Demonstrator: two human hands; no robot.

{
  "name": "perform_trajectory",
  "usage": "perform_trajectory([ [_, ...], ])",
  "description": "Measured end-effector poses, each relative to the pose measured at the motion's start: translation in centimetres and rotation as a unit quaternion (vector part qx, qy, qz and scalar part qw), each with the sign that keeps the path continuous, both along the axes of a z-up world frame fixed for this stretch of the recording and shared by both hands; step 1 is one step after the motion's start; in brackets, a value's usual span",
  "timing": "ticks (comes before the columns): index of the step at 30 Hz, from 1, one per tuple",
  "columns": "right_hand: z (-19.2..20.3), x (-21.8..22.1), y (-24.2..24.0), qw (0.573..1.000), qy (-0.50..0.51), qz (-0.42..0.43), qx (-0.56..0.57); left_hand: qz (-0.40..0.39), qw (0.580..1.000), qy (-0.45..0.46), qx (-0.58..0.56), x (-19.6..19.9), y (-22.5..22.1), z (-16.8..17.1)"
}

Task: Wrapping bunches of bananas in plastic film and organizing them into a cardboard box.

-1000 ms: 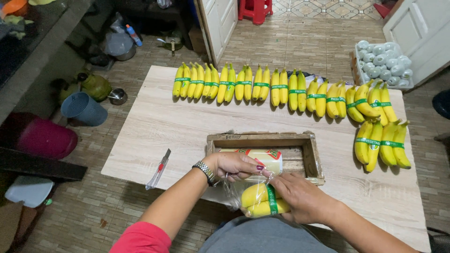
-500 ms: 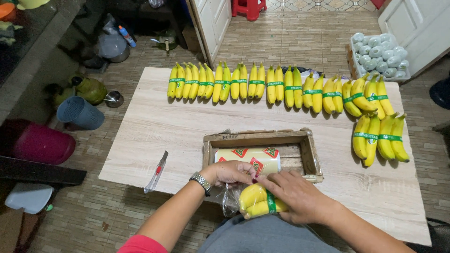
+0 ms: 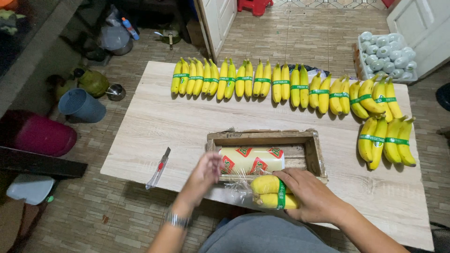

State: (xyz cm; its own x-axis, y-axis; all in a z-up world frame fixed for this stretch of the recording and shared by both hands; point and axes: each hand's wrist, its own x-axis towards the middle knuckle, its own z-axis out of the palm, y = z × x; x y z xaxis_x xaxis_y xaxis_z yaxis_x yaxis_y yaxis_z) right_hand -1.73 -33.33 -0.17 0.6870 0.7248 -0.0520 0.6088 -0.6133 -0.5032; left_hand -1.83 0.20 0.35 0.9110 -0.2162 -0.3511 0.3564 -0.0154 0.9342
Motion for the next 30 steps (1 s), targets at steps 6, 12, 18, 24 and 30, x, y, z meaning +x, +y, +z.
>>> perform_trajectory([
  [6,0.3,0.0,0.1,1.0,0.014,0.0,-0.007,0.014,0.941,-0.286,0.178,-6.3,-2.6,-3.7],
  [12,-0.5,0.2,-0.3,0.999,0.003,0.007,-0.033,0.084,0.901,-0.402,0.141,-5.4,-1.8,-4.2],
  [18,-1.3,0.0,-0.4,0.996,-0.054,0.068,-0.024,-0.038,0.968,-0.247,0.025,-4.4,0.4,-2.9],
  [24,-0.4,-0.5,0.8,0.985,-0.09,0.12,-0.089,-0.188,0.968,-0.158,-0.059,0.0,1.2,-1.2],
  [30,0.4,-0.5,2.0,0.975,-0.137,0.142,-0.103,-0.361,0.894,-0.234,0.123,4.6,-3.2,1.1],
])
